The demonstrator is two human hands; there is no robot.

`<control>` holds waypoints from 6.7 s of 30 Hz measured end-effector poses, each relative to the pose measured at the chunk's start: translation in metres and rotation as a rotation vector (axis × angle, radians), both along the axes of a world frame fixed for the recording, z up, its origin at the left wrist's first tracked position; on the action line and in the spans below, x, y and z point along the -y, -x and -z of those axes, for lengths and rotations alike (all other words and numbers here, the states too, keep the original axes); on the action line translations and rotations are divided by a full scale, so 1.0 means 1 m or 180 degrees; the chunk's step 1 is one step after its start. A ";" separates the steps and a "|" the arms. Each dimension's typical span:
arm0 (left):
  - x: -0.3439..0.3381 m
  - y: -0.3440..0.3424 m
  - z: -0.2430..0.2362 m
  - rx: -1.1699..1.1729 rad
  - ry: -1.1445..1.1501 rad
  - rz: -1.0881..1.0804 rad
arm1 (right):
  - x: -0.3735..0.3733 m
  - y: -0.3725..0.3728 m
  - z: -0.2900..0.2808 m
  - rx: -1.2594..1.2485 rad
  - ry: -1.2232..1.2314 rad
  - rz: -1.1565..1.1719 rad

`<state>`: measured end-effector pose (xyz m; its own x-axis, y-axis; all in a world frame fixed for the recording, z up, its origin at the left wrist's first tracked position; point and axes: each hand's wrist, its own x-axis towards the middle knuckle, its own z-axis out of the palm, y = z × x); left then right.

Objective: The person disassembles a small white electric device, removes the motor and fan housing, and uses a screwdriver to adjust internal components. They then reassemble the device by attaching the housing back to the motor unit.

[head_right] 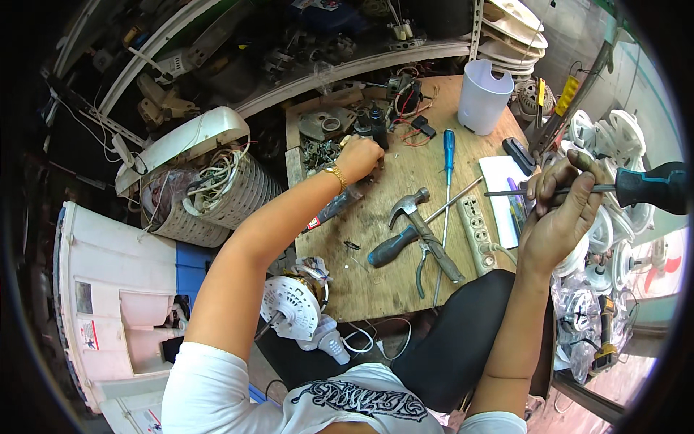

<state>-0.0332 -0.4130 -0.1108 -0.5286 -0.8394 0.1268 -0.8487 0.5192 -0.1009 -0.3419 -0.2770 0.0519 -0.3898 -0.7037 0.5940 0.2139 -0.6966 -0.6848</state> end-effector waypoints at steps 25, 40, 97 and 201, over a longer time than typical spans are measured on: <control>-0.024 -0.024 -0.030 -0.1988 -0.1067 0.0294 | 0.002 -0.002 0.009 0.0034 -0.0131 -0.0176; -0.038 -0.045 -0.039 -0.0681 -0.0711 -0.0097 | 0.006 0.006 0.012 0.0151 -0.0269 -0.0215; -0.024 -0.029 -0.016 -0.0607 -0.1179 0.0624 | 0.003 0.011 0.005 0.0043 -0.0375 -0.0248; -0.403 -0.074 -0.060 -0.5999 0.0636 -0.2349 | -0.179 -0.167 0.126 -0.0797 -0.2696 -0.1725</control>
<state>0.0405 -0.0099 -0.0510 0.7104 -0.6969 0.0984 0.0519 0.1913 0.9802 -0.1753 -0.0982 -0.0741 0.1701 -0.9728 -0.1570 0.1391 0.1814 -0.9735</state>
